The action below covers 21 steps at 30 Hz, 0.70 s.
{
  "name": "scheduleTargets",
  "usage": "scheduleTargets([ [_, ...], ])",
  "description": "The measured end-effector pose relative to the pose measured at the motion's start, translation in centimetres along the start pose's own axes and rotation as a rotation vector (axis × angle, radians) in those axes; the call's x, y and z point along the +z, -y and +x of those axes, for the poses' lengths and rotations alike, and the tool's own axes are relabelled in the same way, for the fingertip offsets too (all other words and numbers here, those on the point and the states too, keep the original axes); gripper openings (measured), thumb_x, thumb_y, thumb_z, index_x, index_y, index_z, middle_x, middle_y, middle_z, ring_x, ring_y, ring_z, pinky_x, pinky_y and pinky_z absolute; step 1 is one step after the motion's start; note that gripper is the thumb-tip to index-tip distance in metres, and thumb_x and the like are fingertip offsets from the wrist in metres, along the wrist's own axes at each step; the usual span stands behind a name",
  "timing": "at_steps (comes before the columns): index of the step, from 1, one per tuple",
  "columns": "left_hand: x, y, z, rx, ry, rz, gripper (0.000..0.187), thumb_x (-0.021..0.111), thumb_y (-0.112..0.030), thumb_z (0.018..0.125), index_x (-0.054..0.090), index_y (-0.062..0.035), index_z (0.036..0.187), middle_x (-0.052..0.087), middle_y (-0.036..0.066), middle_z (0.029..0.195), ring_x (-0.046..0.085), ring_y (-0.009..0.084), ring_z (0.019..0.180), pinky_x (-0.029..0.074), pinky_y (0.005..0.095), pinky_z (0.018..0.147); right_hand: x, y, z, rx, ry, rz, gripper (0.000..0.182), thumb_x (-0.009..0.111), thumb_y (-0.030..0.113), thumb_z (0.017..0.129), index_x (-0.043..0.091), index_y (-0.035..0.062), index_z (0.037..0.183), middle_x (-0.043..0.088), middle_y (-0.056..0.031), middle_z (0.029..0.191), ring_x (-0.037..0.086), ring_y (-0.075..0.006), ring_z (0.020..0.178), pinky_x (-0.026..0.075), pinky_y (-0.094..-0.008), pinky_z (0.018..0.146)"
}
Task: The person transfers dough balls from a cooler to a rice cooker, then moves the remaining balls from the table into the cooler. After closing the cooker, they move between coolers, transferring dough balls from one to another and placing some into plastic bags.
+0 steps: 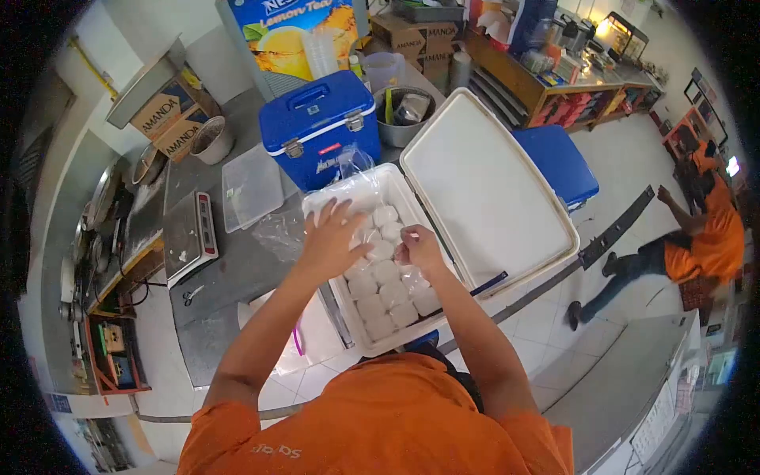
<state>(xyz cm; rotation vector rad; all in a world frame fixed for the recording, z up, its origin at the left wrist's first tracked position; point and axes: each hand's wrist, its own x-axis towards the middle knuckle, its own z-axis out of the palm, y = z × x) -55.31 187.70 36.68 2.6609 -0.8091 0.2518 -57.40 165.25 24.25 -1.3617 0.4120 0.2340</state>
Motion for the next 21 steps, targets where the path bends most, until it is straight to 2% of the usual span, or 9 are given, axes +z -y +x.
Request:
scheduleTargets([
  [4, 10.8, 6.8, -1.0, -0.036, 0.301, 0.287, 0.065, 0.078, -0.042, 0.085, 0.055, -0.0270, 0.144, 0.037, 0.013, 0.163, 0.027, 0.0392, 0.152, 0.023, 0.0725, 0.113, -0.6, -2.9, 2.0, 0.081, -0.089, -0.201, 0.025, 0.065, 0.016, 0.099, 0.059, -0.0002, 0.117, 0.070, -0.0139, 0.088, 0.070, -0.0240, 0.070, 0.058, -0.0392, 0.062],
  [6, 13.4, 8.8, -0.4, -0.009, 0.345, 0.356, 0.069, 0.077, -0.042, 0.086, 0.052, -0.0288, 0.149, 0.032, 0.013, 0.166, 0.024, 0.0391, 0.154, 0.021, 0.0739, 0.114, -0.5, -3.3, 1.4, -0.725, -0.354, -0.915, 0.033, 0.073, 0.016, 0.092, 0.059, 0.0038, 0.119, 0.070, -0.0172, 0.102, 0.071, -0.0323, 0.089, 0.056, -0.0502, 0.076],
  [7, 14.8, 9.5, -0.3, 0.016, 0.387, 0.282, 0.073, 0.074, -0.046, 0.088, 0.046, -0.0311, 0.153, 0.026, 0.012, 0.168, 0.021, 0.0403, 0.155, 0.019, 0.0754, 0.115, 0.7, -0.5, -1.9, -0.852, -0.223, -0.967, 0.039, 0.077, 0.024, 0.087, 0.061, 0.0090, 0.119, 0.067, -0.0181, 0.113, 0.065, -0.0357, 0.106, 0.048, -0.0580, 0.087],
  [8, 15.5, 9.6, -0.8, 0.052, 0.426, 0.213, 0.076, 0.071, -0.049, 0.090, 0.040, -0.0334, 0.157, 0.021, 0.012, 0.171, 0.018, 0.0416, 0.156, 0.017, 0.0770, 0.115, 1.3, -0.8, -3.6, -0.831, -0.213, -0.970, 0.039, 0.077, 0.024, 0.087, 0.061, 0.0090, 0.119, 0.067, -0.0181, 0.113, 0.065, -0.0357, 0.106, 0.048, -0.0580, 0.087],
  [10, 15.8, 8.9, -0.9, -0.005, 0.474, 0.208, 0.081, 0.068, -0.054, 0.091, 0.031, -0.0345, 0.161, 0.015, 0.012, 0.172, 0.014, 0.0430, 0.156, 0.017, 0.0770, 0.115, 2.1, -2.1, -6.6, -0.552, 0.340, -1.450, 0.043, 0.075, 0.036, 0.087, 0.063, 0.0129, 0.121, 0.065, -0.0161, 0.116, 0.062, -0.0351, 0.112, 0.045, -0.0590, 0.092],
  [13, 16.5, 8.5, -0.2, -0.166, 0.497, 0.105, 0.090, 0.061, -0.064, 0.093, 0.016, -0.0340, 0.165, 0.007, 0.016, 0.173, 0.010, 0.0473, 0.156, 0.014, 0.0770, 0.116, 1.4, -6.8, -9.8, -0.514, 0.371, -1.636, 0.045, 0.072, 0.043, 0.088, 0.064, 0.0128, 0.120, 0.064, -0.0157, 0.118, 0.060, -0.0363, 0.116, 0.043, -0.0600, 0.095],
  [17, 18.9, 8.6, 1.9, -0.288, 0.420, -0.018, 0.100, 0.055, -0.073, 0.092, 0.001, -0.0339, 0.166, 0.001, 0.015, 0.173, 0.003, 0.0477, 0.157, 0.013, 0.0757, 0.117, 1.7, -9.1, -11.4, -0.559, 0.063, -1.612, 0.045, 0.073, 0.045, 0.086, 0.066, 0.0103, 0.114, 0.062, -0.0177, 0.121, 0.058, -0.0367, 0.118, 0.042, -0.0596, 0.096],
  [20, 20.6, 9.6, 2.5, -0.362, 0.486, -0.059, 0.102, 0.054, -0.073, 0.091, -0.002, -0.0326, 0.166, 0.001, 0.015, 0.173, 0.002, 0.0486, 0.156, 0.012, 0.0755, 0.118, 2.4, -8.2, -12.6, -0.543, 0.033, -1.522, 0.045, 0.071, 0.046, 0.088, 0.068, 0.0087, 0.112, 0.063, -0.0192, 0.121, 0.058, -0.0363, 0.118, 0.041, -0.0605, 0.097],
  [21, 20.2, 10.0, 2.5, -0.405, 0.435, -0.194, 0.097, 0.055, -0.074, 0.090, 0.017, -0.0289, 0.166, 0.005, 0.016, 0.173, 0.000, 0.0486, 0.156, 0.011, 0.0757, 0.118, 2.6, -7.2, -12.8, -0.486, 0.082, -1.464, 0.046, 0.069, 0.048, 0.090, 0.068, 0.0080, 0.112, 0.064, -0.0198, 0.121, 0.059, -0.0365, 0.117, 0.040, -0.0611, 0.097],
])
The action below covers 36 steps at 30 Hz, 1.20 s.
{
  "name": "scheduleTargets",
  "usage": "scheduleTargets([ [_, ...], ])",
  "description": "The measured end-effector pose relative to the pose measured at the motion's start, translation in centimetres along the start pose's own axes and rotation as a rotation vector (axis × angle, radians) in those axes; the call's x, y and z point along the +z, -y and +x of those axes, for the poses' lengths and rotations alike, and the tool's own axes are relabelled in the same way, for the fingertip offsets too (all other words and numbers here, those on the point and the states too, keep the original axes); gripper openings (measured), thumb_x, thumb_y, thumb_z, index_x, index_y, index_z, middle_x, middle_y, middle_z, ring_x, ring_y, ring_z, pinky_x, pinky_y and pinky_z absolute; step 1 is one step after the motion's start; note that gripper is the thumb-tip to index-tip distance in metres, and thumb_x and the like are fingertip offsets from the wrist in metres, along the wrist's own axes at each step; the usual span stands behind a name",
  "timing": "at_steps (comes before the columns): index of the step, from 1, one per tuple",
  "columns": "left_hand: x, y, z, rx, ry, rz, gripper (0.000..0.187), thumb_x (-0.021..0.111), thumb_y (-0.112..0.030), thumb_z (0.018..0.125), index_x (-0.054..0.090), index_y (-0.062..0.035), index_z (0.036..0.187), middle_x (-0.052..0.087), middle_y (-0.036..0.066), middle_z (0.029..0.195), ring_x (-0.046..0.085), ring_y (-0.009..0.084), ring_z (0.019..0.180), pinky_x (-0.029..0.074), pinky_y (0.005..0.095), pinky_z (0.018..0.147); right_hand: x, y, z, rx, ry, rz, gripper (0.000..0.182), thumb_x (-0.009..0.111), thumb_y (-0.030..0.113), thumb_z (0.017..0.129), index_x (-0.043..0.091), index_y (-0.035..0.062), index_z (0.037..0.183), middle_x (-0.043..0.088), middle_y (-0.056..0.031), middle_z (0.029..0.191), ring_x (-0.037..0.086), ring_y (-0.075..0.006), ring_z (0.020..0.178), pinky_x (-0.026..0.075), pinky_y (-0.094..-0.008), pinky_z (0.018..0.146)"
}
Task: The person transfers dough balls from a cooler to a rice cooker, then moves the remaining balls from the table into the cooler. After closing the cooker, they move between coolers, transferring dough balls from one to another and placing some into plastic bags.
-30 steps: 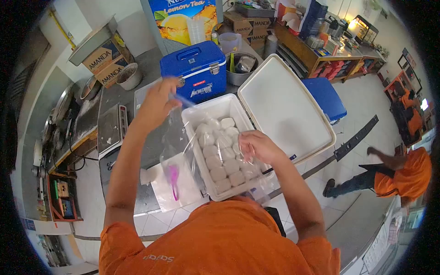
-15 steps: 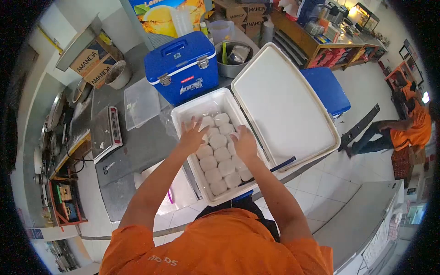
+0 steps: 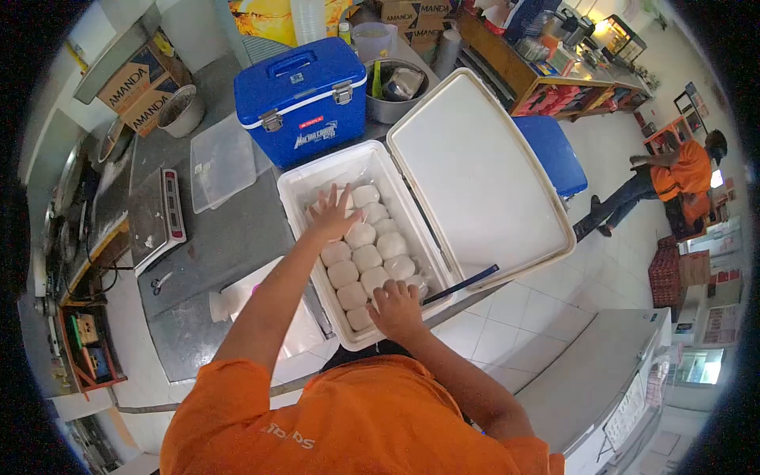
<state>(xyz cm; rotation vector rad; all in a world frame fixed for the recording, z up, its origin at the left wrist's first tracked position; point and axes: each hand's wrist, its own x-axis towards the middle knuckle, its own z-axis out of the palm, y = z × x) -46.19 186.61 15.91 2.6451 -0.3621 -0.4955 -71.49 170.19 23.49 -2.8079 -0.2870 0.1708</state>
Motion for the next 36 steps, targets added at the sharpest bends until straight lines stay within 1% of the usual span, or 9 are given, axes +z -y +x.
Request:
scheduleTargets([
  [4, -4.9, -0.3, -2.2, 0.110, -0.038, 0.214, 0.077, 0.069, -0.063, 0.085, 0.059, -0.0148, 0.145, 0.024, 0.021, 0.168, 0.011, 0.0472, 0.155, 0.020, 0.0699, 0.118, -3.4, 2.0, -1.4, 0.047, 0.382, -0.023, 0.048, 0.061, 0.052, 0.096, 0.068, 0.0072, 0.111, 0.067, -0.0191, 0.116, 0.062, -0.0359, 0.113, 0.040, -0.0606, 0.098],
  [13, -4.5, 2.6, -2.6, 0.154, 0.161, 0.563, 0.099, 0.081, -0.058, 0.076, 0.040, -0.0161, 0.156, 0.034, 0.025, 0.161, 0.030, 0.0468, 0.149, 0.032, 0.0566, 0.118, 0.7, 0.0, -3.1, -0.314, 0.404, 0.463, 0.052, 0.054, 0.054, 0.100, 0.068, 0.0059, 0.114, 0.068, -0.0191, 0.115, 0.063, -0.0387, 0.112, 0.043, -0.0542, 0.100],
  [16, -5.2, 1.3, -4.5, 0.275, -0.063, 0.511, 0.095, 0.082, -0.053, 0.078, 0.041, -0.0153, 0.156, 0.035, 0.026, 0.160, 0.031, 0.0473, 0.148, 0.031, 0.0574, 0.119, -3.1, -0.7, -2.9, -0.266, 0.105, 0.242, 0.048, 0.061, 0.049, 0.098, 0.066, 0.0056, 0.116, 0.069, -0.0158, 0.115, 0.063, -0.0357, 0.114, 0.044, -0.0539, 0.097],
  [18, -4.9, -0.1, -4.2, 0.225, -0.165, 0.430, 0.093, 0.078, -0.056, 0.081, 0.041, -0.0146, 0.156, 0.035, 0.026, 0.160, 0.031, 0.0479, 0.148, 0.030, 0.0586, 0.119, -5.1, -1.5, -2.3, -0.054, 0.267, -0.203, 0.056, 0.057, 0.058, 0.097, 0.066, 0.0068, 0.119, 0.071, -0.0171, 0.114, 0.065, -0.0360, 0.114, 0.044, -0.0581, 0.095],
  [22, -3.6, -1.3, 0.7, -0.276, -0.111, 0.164, 0.089, 0.062, -0.068, 0.090, 0.045, -0.0086, 0.153, 0.039, 0.030, 0.157, 0.038, 0.0480, 0.145, 0.032, 0.0584, 0.118, -3.8, -4.9, 0.3, -0.223, 0.719, -0.003, 0.074, 0.047, 0.071, 0.096, 0.066, 0.0072, 0.128, 0.067, -0.0219, 0.126, 0.061, -0.0432, 0.120, 0.039, -0.0630, 0.103],
  [24, -0.3, 2.2, 4.1, -0.254, -0.157, 0.052, 0.091, 0.056, -0.072, 0.090, 0.043, -0.0085, 0.154, 0.038, 0.032, 0.157, 0.041, 0.0475, 0.143, 0.033, 0.0554, 0.118, -2.6, -6.7, 0.0, -0.322, 0.771, 0.255, 0.073, 0.051, 0.069, 0.096, 0.064, 0.0058, 0.129, 0.065, -0.0227, 0.129, 0.058, -0.0433, 0.124, 0.040, -0.0624, 0.103],
  [27, -0.6, 1.7, 5.9, -0.323, -0.135, -0.116, 0.083, 0.048, -0.071, 0.097, 0.049, -0.0090, 0.152, 0.045, 0.029, 0.154, 0.045, 0.0431, 0.142, 0.034, 0.0469, 0.120, -1.6, -8.5, -2.4, -0.630, 0.318, 0.261, 0.071, 0.055, 0.066, 0.095, 0.063, 0.0036, 0.130, 0.063, -0.0230, 0.130, 0.057, -0.0424, 0.126, 0.039, -0.0637, 0.104],
  [32, 1.0, 5.9, 7.8, -0.229, 0.104, 0.066, 0.057, 0.046, -0.053, 0.104, 0.070, -0.0064, 0.126, 0.067, 0.019, 0.133, 0.059, 0.0407, 0.126, 0.045, 0.0491, 0.108, -2.0, -8.9, -2.6, -0.625, 0.601, 0.169, 0.072, 0.059, 0.061, 0.095, 0.057, 0.0030, 0.138, 0.057, -0.0256, 0.136, 0.054, -0.0420, 0.130, 0.036, -0.0664, 0.107],
  [36, -3.6, -3.2, -0.6, 0.102, -0.449, 0.044, 0.037, 0.064, -0.035, 0.098, 0.071, -0.0030, 0.116, 0.071, 0.022, 0.116, 0.065, 0.0420, 0.110, 0.050, 0.0482, 0.099, -1.1, -9.4, -1.8, -0.768, 0.186, 0.134, 0.074, 0.063, 0.054, 0.095, 0.048, 0.0035, 0.146, 0.051, -0.0272, 0.143, 0.053, -0.0431, 0.131, 0.037, -0.0662, 0.107],
])
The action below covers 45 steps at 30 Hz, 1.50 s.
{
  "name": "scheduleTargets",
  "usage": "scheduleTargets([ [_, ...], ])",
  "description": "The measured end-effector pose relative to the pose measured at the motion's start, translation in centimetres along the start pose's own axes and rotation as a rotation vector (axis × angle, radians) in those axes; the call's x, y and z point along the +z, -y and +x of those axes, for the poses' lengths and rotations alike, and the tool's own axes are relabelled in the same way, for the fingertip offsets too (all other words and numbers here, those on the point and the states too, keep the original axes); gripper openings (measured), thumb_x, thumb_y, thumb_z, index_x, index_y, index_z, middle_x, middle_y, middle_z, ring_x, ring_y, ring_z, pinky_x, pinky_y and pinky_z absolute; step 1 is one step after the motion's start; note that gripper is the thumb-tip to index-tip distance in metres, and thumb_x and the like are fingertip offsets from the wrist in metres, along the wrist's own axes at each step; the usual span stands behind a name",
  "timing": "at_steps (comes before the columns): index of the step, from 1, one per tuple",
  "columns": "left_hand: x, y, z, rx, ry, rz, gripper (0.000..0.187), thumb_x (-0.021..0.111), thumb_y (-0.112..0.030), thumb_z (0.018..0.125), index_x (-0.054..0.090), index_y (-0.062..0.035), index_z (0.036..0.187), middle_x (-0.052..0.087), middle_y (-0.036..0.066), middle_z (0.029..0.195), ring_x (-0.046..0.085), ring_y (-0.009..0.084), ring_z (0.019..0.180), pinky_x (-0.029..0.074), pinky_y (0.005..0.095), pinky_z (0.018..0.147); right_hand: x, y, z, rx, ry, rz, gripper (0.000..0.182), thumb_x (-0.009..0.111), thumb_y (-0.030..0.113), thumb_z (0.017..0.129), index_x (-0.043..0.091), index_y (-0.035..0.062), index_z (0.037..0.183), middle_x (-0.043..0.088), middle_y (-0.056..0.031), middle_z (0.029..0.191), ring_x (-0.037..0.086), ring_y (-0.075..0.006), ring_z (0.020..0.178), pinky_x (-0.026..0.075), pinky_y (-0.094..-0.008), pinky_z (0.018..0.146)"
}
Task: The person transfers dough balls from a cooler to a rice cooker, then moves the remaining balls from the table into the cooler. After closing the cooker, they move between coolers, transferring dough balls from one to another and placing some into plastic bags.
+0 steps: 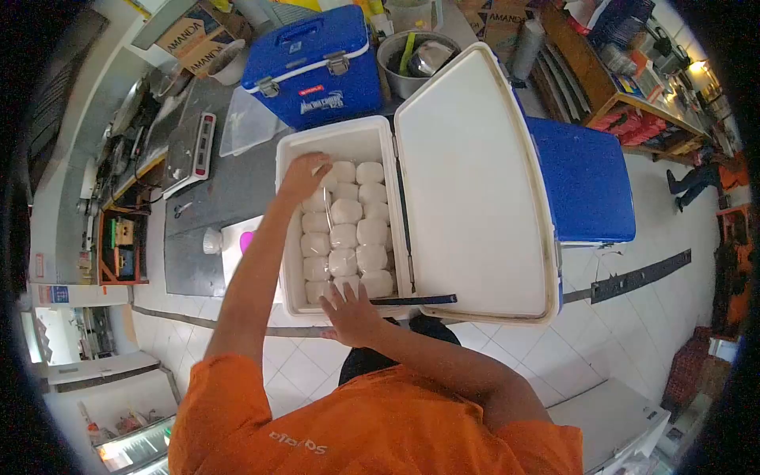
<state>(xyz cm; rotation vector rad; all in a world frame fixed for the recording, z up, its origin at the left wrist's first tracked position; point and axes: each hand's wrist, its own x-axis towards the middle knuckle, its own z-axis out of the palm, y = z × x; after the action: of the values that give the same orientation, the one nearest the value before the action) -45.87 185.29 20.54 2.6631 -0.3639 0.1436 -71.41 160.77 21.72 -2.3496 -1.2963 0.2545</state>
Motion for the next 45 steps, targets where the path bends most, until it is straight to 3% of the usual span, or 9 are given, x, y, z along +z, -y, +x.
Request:
scheduleTargets([
  [7, -3.9, -16.2, -19.2, -0.335, -0.140, -0.333, 0.020, 0.078, -0.015, 0.088, 0.069, 0.0005, 0.098, 0.072, 0.017, 0.094, 0.070, 0.0272, 0.087, 0.054, 0.0373, 0.078, -10.7, -2.4, -9.2, 0.156, 0.262, 0.773, 0.054, 0.062, 0.042, 0.101, 0.057, 0.0009, 0.136, 0.064, -0.0228, 0.130, 0.061, -0.0381, 0.124, 0.047, -0.0466, 0.106],
  [11, -0.8, -19.3, -27.5, -0.570, 0.442, -1.466, 0.009, 0.070, -0.011, 0.096, 0.063, -0.0045, 0.096, 0.063, 0.000, 0.084, 0.061, 0.0115, 0.077, 0.047, 0.0256, 0.066, -7.4, -8.6, -22.9, 0.597, 0.330, 0.780, 0.039, 0.060, 0.036, 0.103, 0.063, 0.0041, 0.126, 0.073, -0.0151, 0.116, 0.069, -0.0307, 0.108, 0.055, -0.0396, 0.093],
  [17, 3.8, -28.6, -25.3, -0.274, 0.603, -0.733, 0.014, 0.072, -0.018, 0.094, 0.069, -0.0054, 0.100, 0.069, 0.000, 0.081, 0.060, 0.0096, 0.072, 0.047, 0.0259, 0.066, 4.6, -22.6, -38.6, 1.641, -0.519, 1.520, 0.035, 0.065, 0.024, 0.097, 0.063, 0.0093, 0.129, 0.073, -0.0133, 0.107, 0.072, -0.0209, 0.075, 0.058, -0.0373, 0.068],
  [22, 9.6, -37.4, -22.5, -0.034, 0.529, -0.631, 0.022, 0.079, -0.017, 0.087, 0.071, -0.0083, 0.105, 0.072, 0.009, 0.105, 0.068, 0.0247, 0.100, 0.053, 0.0374, 0.087, 14.7, -38.4, -41.7, 1.553, -0.550, 1.328, 0.059, 0.066, 0.025, 0.095, 0.046, 0.0132, 0.149, 0.060, -0.0149, 0.137, 0.061, -0.0329, 0.120, 0.050, -0.0535, 0.099],
  [23, 11.1, -39.5, -21.6, 0.106, 0.450, -0.618, 0.024, 0.081, -0.016, 0.084, 0.071, -0.0081, 0.105, 0.070, 0.011, 0.115, 0.066, 0.0290, 0.110, 0.052, 0.0400, 0.095, 8.2, -37.5, -37.4, 1.863, -0.608, 1.338, 0.072, 0.068, 0.037, 0.093, 0.037, 0.0184, 0.156, 0.057, -0.0136, 0.145, 0.050, -0.0315, 0.137, 0.040, -0.0501, 0.113],
  [27, 15.8, -48.6, -14.0, 0.181, 0.247, -0.474, 0.027, 0.083, -0.015, 0.080, 0.071, -0.0074, 0.103, 0.058, 0.017, 0.137, 0.056, 0.0396, 0.129, 0.045, 0.0510, 0.106, 20.7, -48.9, -39.7, 1.615, -0.728, 1.247, 0.060, 0.072, 0.032, 0.091, 0.048, 0.0154, 0.143, 0.060, -0.0106, 0.128, 0.054, -0.0310, 0.119, 0.042, -0.0548, 0.099],
  [35, 22.9, -51.5, -0.1, -0.071, -0.022, 0.175, 0.082, 0.070, -0.047, 0.090, 0.036, -0.0181, 0.159, 0.019, 0.025, 0.167, 0.014, 0.0500, 0.154, 0.010, 0.0724, 0.118, 15.7, -48.6, -40.3, 1.433, -0.854, 1.570, 0.033, 0.073, 0.030, 0.094, 0.056, 0.0115, 0.115, 0.060, -0.0015, 0.090, 0.053, -0.0156, 0.075, 0.039, -0.0361, 0.053],
  [44, 21.9, -49.6, -3.6, 0.055, 0.111, 0.192, 0.096, 0.076, -0.046, 0.083, 0.028, -0.0222, 0.163, 0.010, 0.023, 0.169, 0.005, 0.0482, 0.156, 0.007, 0.0771, 0.115, 26.3, -44.7, -42.5, 1.240, -0.954, 1.574, 0.043, 0.068, 0.026, 0.099, 0.049, 0.0107, 0.135, 0.062, -0.0044, 0.120, 0.055, -0.0198, 0.108, 0.046, -0.0467, 0.083],
  [45, 21.6, -49.6, -4.3, 0.071, 0.141, 0.158, 0.096, 0.077, -0.045, 0.083, 0.028, -0.0231, 0.162, 0.009, 0.023, 0.170, 0.005, 0.0477, 0.156, 0.006, 0.0766, 0.115, 25.9, -43.2, -43.9, 1.127, -0.600, 1.177, 0.046, 0.070, 0.027, 0.095, 0.052, 0.0110, 0.135, 0.060, -0.0064, 0.126, 0.055, -0.0226, 0.113, 0.045, -0.0466, 0.089],
])
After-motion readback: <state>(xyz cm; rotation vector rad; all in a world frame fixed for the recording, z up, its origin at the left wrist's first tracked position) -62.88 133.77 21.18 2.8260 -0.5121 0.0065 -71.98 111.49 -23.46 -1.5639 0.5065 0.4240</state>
